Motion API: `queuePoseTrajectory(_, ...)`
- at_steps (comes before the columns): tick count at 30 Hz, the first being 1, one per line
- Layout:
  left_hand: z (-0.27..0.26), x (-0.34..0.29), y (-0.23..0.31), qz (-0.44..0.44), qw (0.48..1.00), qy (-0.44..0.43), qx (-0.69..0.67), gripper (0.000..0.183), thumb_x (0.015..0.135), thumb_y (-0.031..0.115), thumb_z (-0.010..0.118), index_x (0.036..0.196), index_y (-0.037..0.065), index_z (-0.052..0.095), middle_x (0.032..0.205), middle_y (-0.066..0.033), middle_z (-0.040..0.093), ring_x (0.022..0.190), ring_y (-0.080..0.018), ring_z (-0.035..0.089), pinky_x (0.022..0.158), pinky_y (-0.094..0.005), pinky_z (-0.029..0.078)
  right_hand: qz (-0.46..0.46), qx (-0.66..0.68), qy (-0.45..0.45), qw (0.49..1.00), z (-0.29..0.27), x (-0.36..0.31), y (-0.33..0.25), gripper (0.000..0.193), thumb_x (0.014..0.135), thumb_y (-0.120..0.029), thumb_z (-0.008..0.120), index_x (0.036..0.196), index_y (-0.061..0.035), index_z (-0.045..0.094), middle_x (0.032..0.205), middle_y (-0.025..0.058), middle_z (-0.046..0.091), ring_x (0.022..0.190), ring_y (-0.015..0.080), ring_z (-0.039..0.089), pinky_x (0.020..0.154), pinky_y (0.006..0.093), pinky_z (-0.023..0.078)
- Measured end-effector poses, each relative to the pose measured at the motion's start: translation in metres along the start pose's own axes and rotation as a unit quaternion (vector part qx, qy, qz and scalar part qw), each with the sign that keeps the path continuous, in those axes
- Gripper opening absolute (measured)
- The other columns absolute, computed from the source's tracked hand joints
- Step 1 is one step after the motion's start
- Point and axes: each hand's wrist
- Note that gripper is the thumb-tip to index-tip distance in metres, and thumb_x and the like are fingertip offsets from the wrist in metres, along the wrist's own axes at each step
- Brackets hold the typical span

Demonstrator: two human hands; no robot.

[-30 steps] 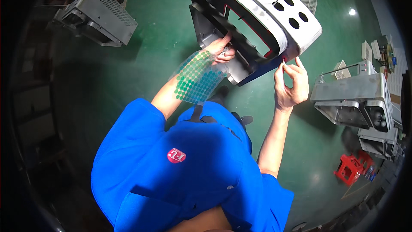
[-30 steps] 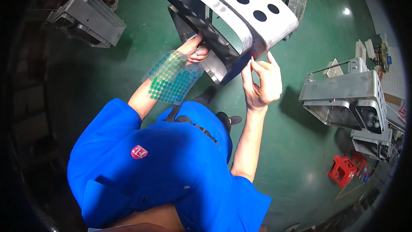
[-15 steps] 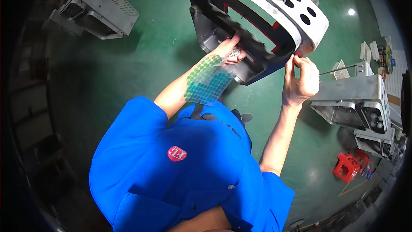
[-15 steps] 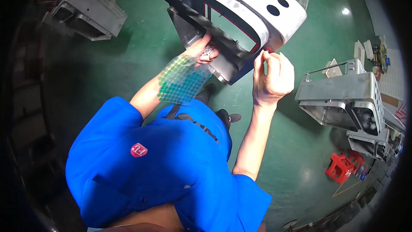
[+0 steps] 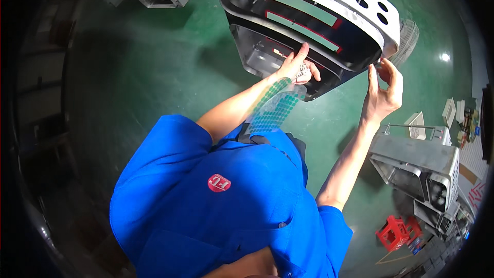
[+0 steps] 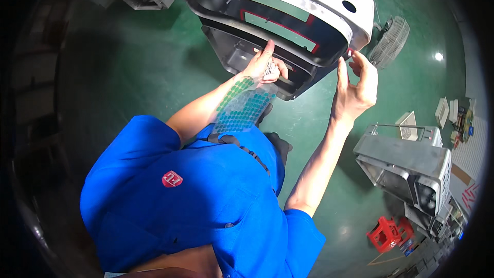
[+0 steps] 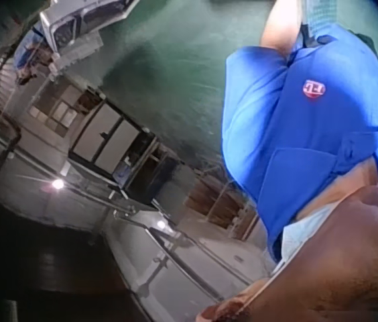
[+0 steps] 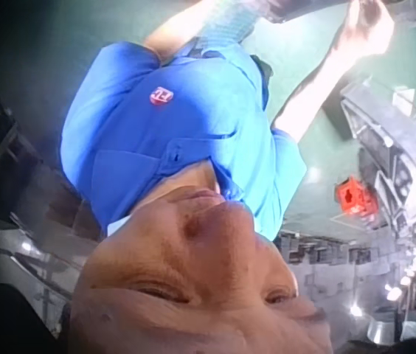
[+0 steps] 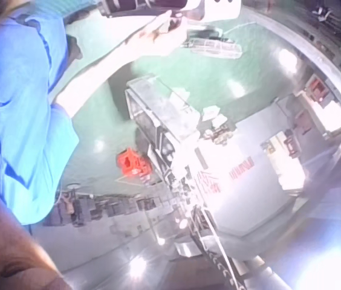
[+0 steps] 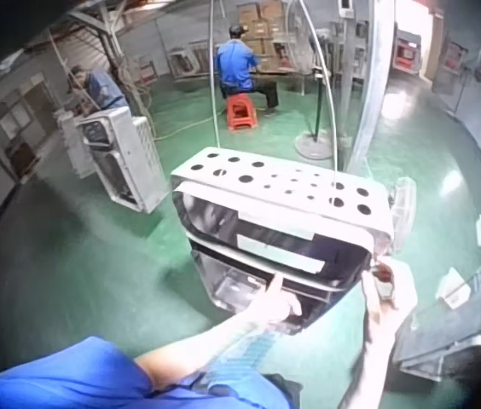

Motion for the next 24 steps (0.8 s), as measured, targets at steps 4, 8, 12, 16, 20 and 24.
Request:
queuePoseTrajectory(4, -0.009, -0.004, 0.010, 0.069, 0.997, 0.037, -0.008, 0.087, 0.082, 0.072, 0.025, 0.056, -0.004, 0.058, 0.047, -0.0093, 0.052, 0.030, -0.0085, 0.038, 0.028, -0.0227, 0.025, 0.050, 0.069, -0.084, 0.993, 0.015, -0.016, -0.023, 0.025, 0.066, -0.004, 0.075, 0.089, -0.0063, 0.065, 0.076, 0.0041, 0.060, 0.063, 0.0139, 0.056, 0.060, 0.0250, 0.047)
queuePoseTrajectory(8, -0.012, -0.010, 0.019, 0.079, 0.983, 0.164, -0.007, 0.085, 0.082, 0.072, 0.026, 0.068, -0.003, 0.065, 0.048, -0.0043, 0.053, 0.033, -0.0093, 0.044, 0.031, -0.0214, 0.032, -0.012, 0.050, -0.263, 0.963, 0.059, -0.039, -0.056, 0.018, 0.069, -0.012, 0.072, 0.085, -0.0057, 0.067, 0.072, 0.0043, 0.055, 0.063, 0.0179, 0.056, 0.058, 0.0284, 0.046)
queuePoseTrajectory(12, -0.029, -0.003, 0.015, 0.131, 0.947, 0.291, -0.015, 0.081, 0.083, 0.070, 0.031, 0.075, -0.003, 0.067, 0.055, -0.0043, 0.058, 0.038, -0.0106, 0.049, 0.034, -0.0227, 0.037, -0.099, 0.019, -0.289, 0.952, 0.079, -0.034, -0.063, 0.013, 0.065, -0.011, 0.069, 0.076, -0.0063, 0.065, 0.073, 0.0065, 0.053, 0.072, 0.0230, 0.056, 0.062, 0.0343, 0.047)
queuePoseTrajectory(16, -0.018, -0.024, 0.034, 0.154, 0.935, 0.304, -0.095, 0.079, 0.080, 0.072, 0.034, 0.075, -0.002, 0.062, 0.066, -0.0101, 0.062, 0.055, -0.0195, 0.059, 0.055, -0.0285, 0.051, -0.119, 0.080, -0.281, 0.949, 0.087, -0.034, -0.069, 0.015, 0.063, -0.011, 0.067, 0.077, -0.0066, 0.064, 0.072, 0.0066, 0.055, 0.073, 0.0240, 0.057, 0.063, 0.0364, 0.046)
queuePoseTrajectory(20, -0.005, -0.027, 0.049, 0.120, 0.933, 0.329, -0.084, 0.088, 0.077, 0.079, 0.017, 0.060, 0.002, 0.056, 0.051, -0.0051, 0.053, 0.043, -0.0132, 0.050, 0.039, -0.0256, 0.039, 0.062, 0.256, -0.261, 0.929, 0.073, -0.039, -0.068, 0.014, 0.069, -0.009, 0.071, 0.081, -0.0036, 0.064, 0.074, 0.0049, 0.062, 0.066, 0.0161, 0.060, 0.062, 0.0262, 0.048)
queuePoseTrajectory(24, 0.001, -0.040, 0.055, 0.152, 0.945, 0.288, -0.027, 0.091, 0.080, 0.075, 0.013, 0.063, -0.005, 0.055, 0.035, 0.0005, 0.033, 0.026, -0.0088, 0.023, 0.027, -0.0212, 0.018, 0.354, 0.379, -0.097, 0.849, 0.070, -0.061, -0.028, 0.008, 0.075, -0.001, 0.066, 0.082, 0.0001, 0.065, 0.072, 0.0025, 0.062, 0.063, 0.0065, 0.054, 0.059, 0.0204, 0.044)
Point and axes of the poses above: each hand's wrist, its own x-axis towards the middle knuckle, its own z-axis out of the palm, y = z × x
